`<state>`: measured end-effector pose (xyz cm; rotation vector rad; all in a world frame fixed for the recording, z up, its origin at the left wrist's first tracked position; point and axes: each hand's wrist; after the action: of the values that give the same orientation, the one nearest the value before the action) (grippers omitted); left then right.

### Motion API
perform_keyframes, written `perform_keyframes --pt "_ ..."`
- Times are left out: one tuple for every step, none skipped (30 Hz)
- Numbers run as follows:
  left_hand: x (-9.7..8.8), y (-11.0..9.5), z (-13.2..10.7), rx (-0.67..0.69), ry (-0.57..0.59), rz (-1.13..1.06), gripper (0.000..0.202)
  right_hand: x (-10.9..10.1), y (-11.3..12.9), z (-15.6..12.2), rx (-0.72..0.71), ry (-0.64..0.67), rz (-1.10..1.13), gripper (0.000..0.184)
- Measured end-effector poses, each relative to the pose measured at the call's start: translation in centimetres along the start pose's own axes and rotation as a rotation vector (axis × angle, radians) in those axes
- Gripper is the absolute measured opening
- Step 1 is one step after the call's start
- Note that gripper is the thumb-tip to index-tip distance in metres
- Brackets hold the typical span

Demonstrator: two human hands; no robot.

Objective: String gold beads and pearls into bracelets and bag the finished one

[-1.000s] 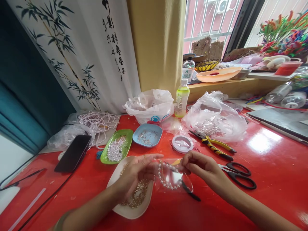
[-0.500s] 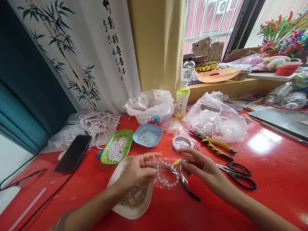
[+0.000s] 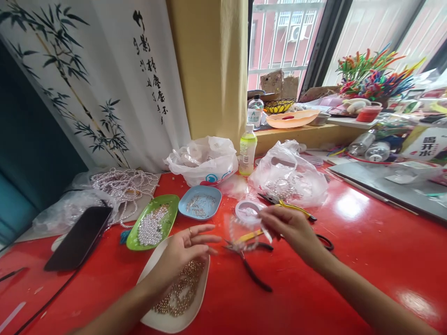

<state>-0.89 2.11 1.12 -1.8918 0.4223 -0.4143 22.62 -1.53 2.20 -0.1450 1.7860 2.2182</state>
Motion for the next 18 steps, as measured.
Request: perform_keyframes --pt "0.0 -0.1 0.0 0.001 -0.017 0.002 0.038 -1.2 0.0 0.5 -0.013 -0.136 0.003 0.022" --pt "0.0 -0.2 0.0 0.000 -0.028 0.002 0.036 -2.6 -0.1 1.0 -0.018 -0.269 0.016 0.021" --pt "0.0 -0.2 0.0 -0.001 -0.033 -0.001 0.035 -4.1 -0.4 1.5 -0.024 -0.434 0.006 0.018" --pt "0.0 -0.3 0.0 -0.003 -0.032 -0.004 0.033 -5.7 -0.9 2.0 -0.030 -0.576 -0.001 0.015" --pt "0.1 -0.3 -0.1 -0.004 -0.026 -0.006 0.031 -7.2 -1.5 2.5 -0.026 -0.667 -0.019 0.012" --pt "0.1 -0.3 -0.1 -0.004 -0.020 -0.005 0.030 -8.6 -2.2 2.9 -0.017 -0.725 -0.035 0.010" --pt "0.2 -0.3 -0.1 -0.004 -0.015 -0.001 0.028 -9.8 -2.9 3.3 0.001 -0.771 -0.054 0.009" --pt "0.2 -0.3 -0.2 -0.003 -0.013 0.006 0.026 -10.8 -3.6 3.6 0.029 -0.794 -0.070 0.011" --pt "0.2 -0.2 -0.2 -0.001 -0.013 0.015 0.025 -11.5 -4.1 3.9 0.062 -0.787 -0.084 0.012" --pt "0.3 -0.2 -0.2 -0.001 -0.009 0.026 0.023 -12.0 -4.5 4.2 0.094 -0.760 -0.095 0.014" --pt "0.3 -0.1 -0.2 0.002 -0.001 0.036 0.022 -12.3 -4.8 4.5 0.111 -0.725 -0.102 0.015" --pt "0.3 -0.1 -0.2 0.006 0.009 0.046 0.020 -12.5 -4.9 4.9 0.115 -0.688 -0.106 0.015" --pt "0.2 -0.1 -0.2 0.010 0.021 0.057 0.019 -12.6 -4.9 5.4 0.107 -0.655 -0.112 0.015" --pt "0.2 -0.2 -0.2 0.016 0.031 0.068 0.019 -12.6 -4.9 6.0 0.089 -0.630 -0.121 0.015" --pt "0.2 -0.2 -0.2 0.024 0.039 0.077 0.018 -12.6 -4.8 6.6 0.070 -0.611 -0.137 0.016" --pt "0.1 -0.2 -0.2 0.032 0.043 0.085 0.018 -12.7 -4.7 7.3 0.054 -0.594 -0.161 0.017" --pt "0.1 -0.3 -0.3 0.038 0.045 0.092 0.018 -12.8 -4.7 8.0 0.047 -0.573 -0.194 0.018" --pt "0.1 -0.4 -0.3 0.041 0.045 0.096 0.017 -12.9 -4.7 8.6 0.048 -0.545 -0.235 0.020"
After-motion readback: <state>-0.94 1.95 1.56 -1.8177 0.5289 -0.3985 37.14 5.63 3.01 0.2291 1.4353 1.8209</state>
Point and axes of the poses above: each hand's wrist, its own z-axis towards the middle knuckle, its own x-axis out of the palm, y = z × x, and after that the axes turned 5 degrees about -x, right-handed
